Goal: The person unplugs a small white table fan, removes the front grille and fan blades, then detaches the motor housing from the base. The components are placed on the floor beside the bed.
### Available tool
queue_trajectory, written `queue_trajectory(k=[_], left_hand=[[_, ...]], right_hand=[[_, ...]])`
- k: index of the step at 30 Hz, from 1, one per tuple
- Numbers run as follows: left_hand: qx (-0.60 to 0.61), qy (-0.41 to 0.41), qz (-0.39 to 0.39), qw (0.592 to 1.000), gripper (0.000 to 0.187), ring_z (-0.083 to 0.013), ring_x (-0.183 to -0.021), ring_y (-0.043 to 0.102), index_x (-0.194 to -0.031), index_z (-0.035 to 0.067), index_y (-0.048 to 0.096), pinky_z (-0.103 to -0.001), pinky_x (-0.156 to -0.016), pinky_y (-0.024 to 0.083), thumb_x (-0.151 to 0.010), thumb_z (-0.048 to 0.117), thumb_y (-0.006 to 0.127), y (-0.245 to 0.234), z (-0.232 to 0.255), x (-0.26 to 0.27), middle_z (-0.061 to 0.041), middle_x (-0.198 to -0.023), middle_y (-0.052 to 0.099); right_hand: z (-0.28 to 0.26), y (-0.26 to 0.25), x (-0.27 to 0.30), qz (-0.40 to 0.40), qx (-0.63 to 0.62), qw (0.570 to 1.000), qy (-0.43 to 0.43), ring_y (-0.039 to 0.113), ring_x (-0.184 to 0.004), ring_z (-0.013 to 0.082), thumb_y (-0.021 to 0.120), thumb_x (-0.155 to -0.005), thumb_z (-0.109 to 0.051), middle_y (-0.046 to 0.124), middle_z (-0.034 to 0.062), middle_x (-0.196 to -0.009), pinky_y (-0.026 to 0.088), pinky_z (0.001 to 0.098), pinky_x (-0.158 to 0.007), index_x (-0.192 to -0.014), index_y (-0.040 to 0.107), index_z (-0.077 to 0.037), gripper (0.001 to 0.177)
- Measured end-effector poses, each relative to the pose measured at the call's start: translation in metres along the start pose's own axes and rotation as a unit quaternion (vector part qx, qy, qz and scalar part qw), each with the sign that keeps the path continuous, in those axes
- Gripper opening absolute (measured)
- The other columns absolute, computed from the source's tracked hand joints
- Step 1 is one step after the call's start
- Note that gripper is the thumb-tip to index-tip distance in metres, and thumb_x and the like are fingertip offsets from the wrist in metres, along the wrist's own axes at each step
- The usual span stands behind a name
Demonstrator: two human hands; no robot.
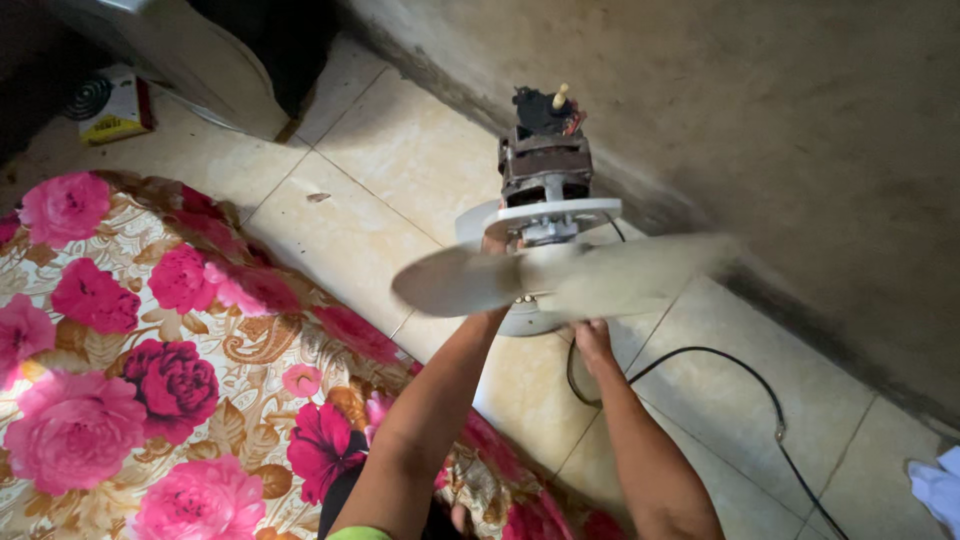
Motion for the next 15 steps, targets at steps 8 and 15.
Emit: queue_trajectory(k=[8,15], left_hand=[[-0.007,0.011,-0.018,1.000,0.054,-0.0351,-0.122,0.064,-0.144,0.004,0.051,-0.042,-0.104,0.050,-0.093,0.007,0.066,0.003,0.000,-0.016,-0.020,-0.134,0.066],[-0.019,0.015,-0.039,0.999,0.049,-0.0357,-0.123,0.064,-0.140,0.005,0.054,-0.042,-0.107,0.050,-0.093,0.009,0.067,0.001,0.001,-0.012,-0.020,-0.133,0.066]], right_hand=[[-0.001,0.000,-0.012,0.012,0.046,0.998,0.041,0.063,-0.122,0.0285,0.062,-0.092,-0.006,0.068,0.0249,-0.139,0.049,0.0351,-0.105,-0.146,0.061,0.011,0.057],[0.003,0.000,-0.010,0.001,0.026,1.000,0.014,0.054,-0.134,0.0236,0.063,-0.089,-0.007,0.055,0.0163,-0.152,0.041,0.0318,-0.110,-0.153,0.044,0.005,0.068]])
Point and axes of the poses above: each hand's wrist, its own x-axis away from the middle knuckle, its own y-axis out of the palm, z = x × y, the point moved 1 cm from there along -x, towards the middle knuckle
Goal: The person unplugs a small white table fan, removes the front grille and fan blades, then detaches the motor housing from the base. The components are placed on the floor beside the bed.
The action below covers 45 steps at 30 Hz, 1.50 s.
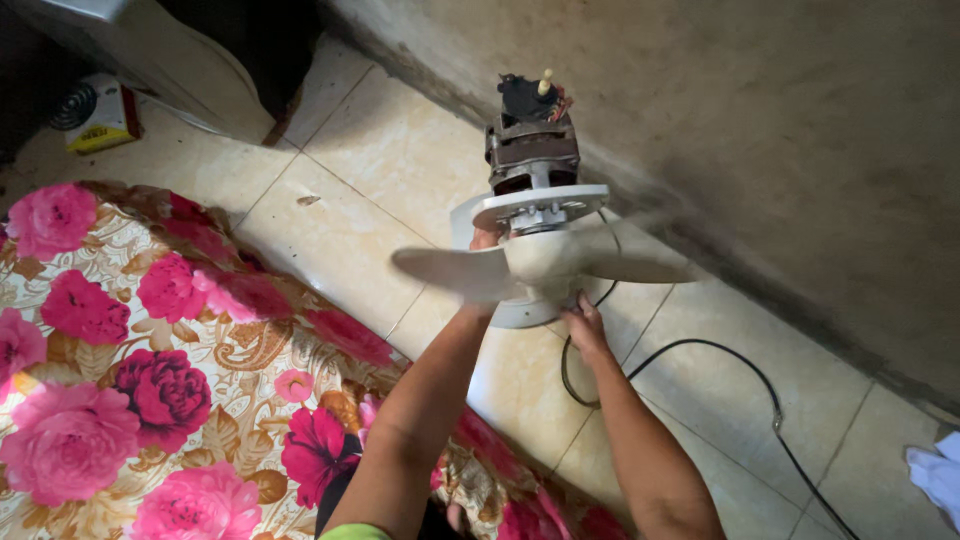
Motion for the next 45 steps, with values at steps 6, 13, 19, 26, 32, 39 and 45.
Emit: queue_trajectory(k=[6,13,19,26,32,39,45], left_hand=[[-0.040,-0.010,-0.023,0.999,0.046,-0.0363,-0.124,0.063,-0.137,0.005,0.057,-0.042,-0.108,0.049,-0.093,0.011,0.068,0.001,-0.020,0.023,-0.020,-0.133,0.067],[-0.098,-0.171,-0.107,0.974,0.033,-0.0348,-0.123,0.068,-0.126,0.012,0.067,-0.040,-0.110,0.052,-0.093,0.017,0.072,0.005,-0.023,0.100,-0.016,-0.129,0.073],[0.054,-0.268,-0.064,0.960,0.065,-0.0368,-0.127,0.058,-0.154,0.007,0.040,-0.041,-0.091,0.054,-0.097,0.028,0.064,-0.021,0.032,0.150,-0.027,-0.145,0.055],[0.037,-0.365,-0.090,0.926,0.061,-0.0295,-0.125,0.065,-0.152,0.012,0.046,-0.039,-0.095,0.055,-0.097,0.034,0.063,-0.038,0.078,0.195,-0.022,-0.138,0.063],[0.074,-0.313,-0.092,0.942,0.062,-0.0295,-0.126,0.064,-0.151,0.011,0.046,-0.039,-0.102,0.052,-0.096,0.031,0.063,-0.049,0.096,0.197,-0.020,-0.141,0.062],[0.110,-0.292,-0.101,0.944,0.061,-0.0279,-0.126,0.064,-0.152,0.011,0.044,-0.038,-0.102,0.051,-0.097,0.029,0.062,-0.065,0.143,0.211,-0.020,-0.142,0.061],[0.123,-0.271,-0.096,0.950,0.061,-0.0259,-0.124,0.066,-0.153,0.011,0.046,-0.037,-0.102,0.051,-0.097,0.028,0.063,-0.071,0.165,0.232,-0.020,-0.141,0.062]], right_hand=[[-0.009,-0.002,0.014,-0.025,-0.054,0.998,-0.017,0.052,-0.135,0.0165,0.067,-0.089,-0.007,0.053,0.0083,-0.150,0.041,0.0280,-0.110,-0.156,0.030,0.005,0.077],[-0.029,-0.001,0.062,0.014,-0.016,0.998,0.052,0.060,-0.122,0.0255,0.067,-0.092,-0.013,0.061,0.0209,-0.138,0.044,0.0308,-0.103,-0.163,0.029,-0.007,0.081],[-0.028,0.012,0.105,-0.024,-0.154,0.984,-0.084,0.048,-0.138,0.0189,0.068,-0.089,-0.010,0.039,0.0145,-0.160,0.043,0.0335,-0.110,-0.160,0.032,-0.008,0.079],[-0.036,0.026,0.163,-0.023,-0.143,0.989,-0.012,0.057,-0.127,0.0240,0.066,-0.088,-0.010,0.045,0.0133,-0.160,0.051,0.0343,-0.098,-0.159,0.033,-0.018,0.078],[-0.065,0.030,0.195,-0.036,-0.185,0.980,-0.069,0.057,-0.129,0.0227,0.066,-0.086,-0.008,0.044,0.0130,-0.157,0.052,0.0323,-0.090,-0.158,0.033,-0.017,0.080],[-0.069,0.020,0.237,-0.027,-0.160,0.978,-0.132,0.053,-0.136,0.0282,0.068,-0.088,-0.009,0.041,0.0167,-0.160,0.050,0.0360,-0.100,-0.159,0.032,-0.013,0.080],[-0.066,0.016,0.264,-0.005,-0.143,0.969,-0.199,0.049,-0.141,0.0328,0.072,-0.084,-0.004,0.037,0.0167,-0.162,0.047,0.0424,-0.109,-0.158,0.032,-0.008,0.085]])
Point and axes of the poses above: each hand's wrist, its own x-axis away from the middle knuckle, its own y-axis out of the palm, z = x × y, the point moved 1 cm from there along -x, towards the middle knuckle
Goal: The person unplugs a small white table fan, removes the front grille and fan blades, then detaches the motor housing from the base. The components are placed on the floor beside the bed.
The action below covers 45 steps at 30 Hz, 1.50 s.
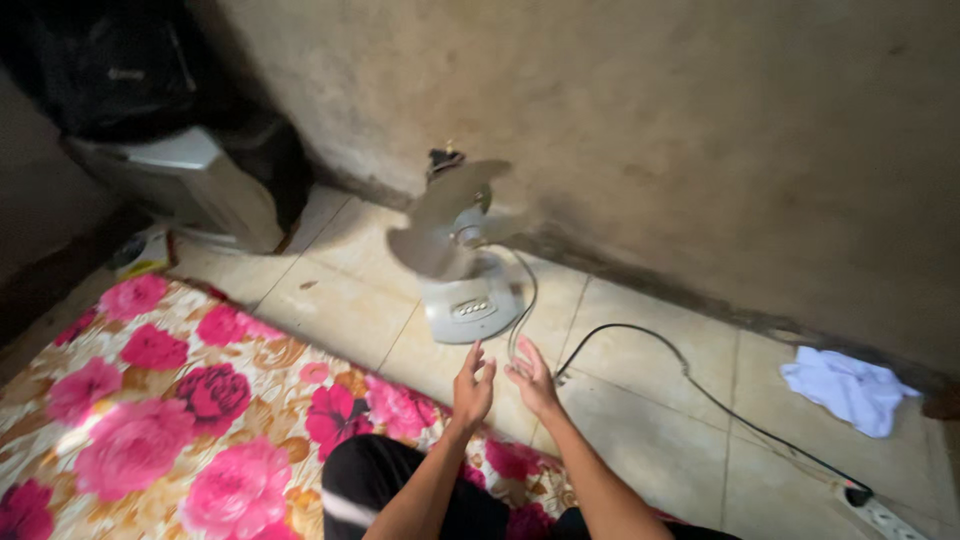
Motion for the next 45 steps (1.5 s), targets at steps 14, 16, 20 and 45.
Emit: queue_trajectory(k=[14,16,20,45], left_hand=[[0.061,0.020,-0.136,0.989,0.058,-0.0273,-0.127,0.062,-0.153,0.009,0.042,-0.039,-0.103,0.050,-0.101,0.027,0.060,0.123,0.001,0.028,-0.022,-0.144,0.058],[0.115,0.064,-0.157,0.979,0.056,-0.0283,-0.133,0.058,-0.154,0.006,0.041,-0.040,-0.109,0.045,-0.105,0.026,0.059,0.151,0.003,0.037,-0.025,-0.144,0.058],[0.020,0.012,-0.204,0.979,0.055,-0.0252,-0.110,0.070,-0.151,0.010,0.048,-0.037,-0.097,0.053,-0.100,0.029,0.058,0.191,-0.001,0.059,-0.020,-0.127,0.070],[0.021,0.032,-0.459,0.888,0.045,-0.0204,-0.085,0.063,-0.143,0.012,0.058,-0.036,-0.074,0.055,-0.102,0.027,0.064,0.483,-0.034,0.209,-0.013,-0.095,0.067]], right_hand=[[-0.074,-0.102,0.065,0.068,0.065,0.995,-0.045,0.048,-0.142,0.0304,0.069,-0.089,-0.004,0.038,0.0144,-0.162,0.054,0.0387,-0.101,-0.159,0.031,-0.015,0.081],[-0.083,-0.125,0.073,0.093,0.073,0.992,-0.042,0.048,-0.142,0.0299,0.069,-0.088,-0.002,0.039,0.0144,-0.161,0.053,0.0386,-0.101,-0.159,0.031,-0.016,0.082],[-0.085,-0.180,0.096,0.138,0.077,0.987,-0.035,0.050,-0.140,0.0287,0.068,-0.090,-0.002,0.041,0.0149,-0.159,0.054,0.0395,-0.100,-0.158,0.032,-0.017,0.078],[-0.041,-0.479,0.282,0.466,0.175,0.867,-0.019,0.060,-0.125,0.0236,0.069,-0.092,-0.019,0.054,0.0158,-0.145,0.052,0.0350,-0.100,-0.153,0.039,-0.012,0.068]])
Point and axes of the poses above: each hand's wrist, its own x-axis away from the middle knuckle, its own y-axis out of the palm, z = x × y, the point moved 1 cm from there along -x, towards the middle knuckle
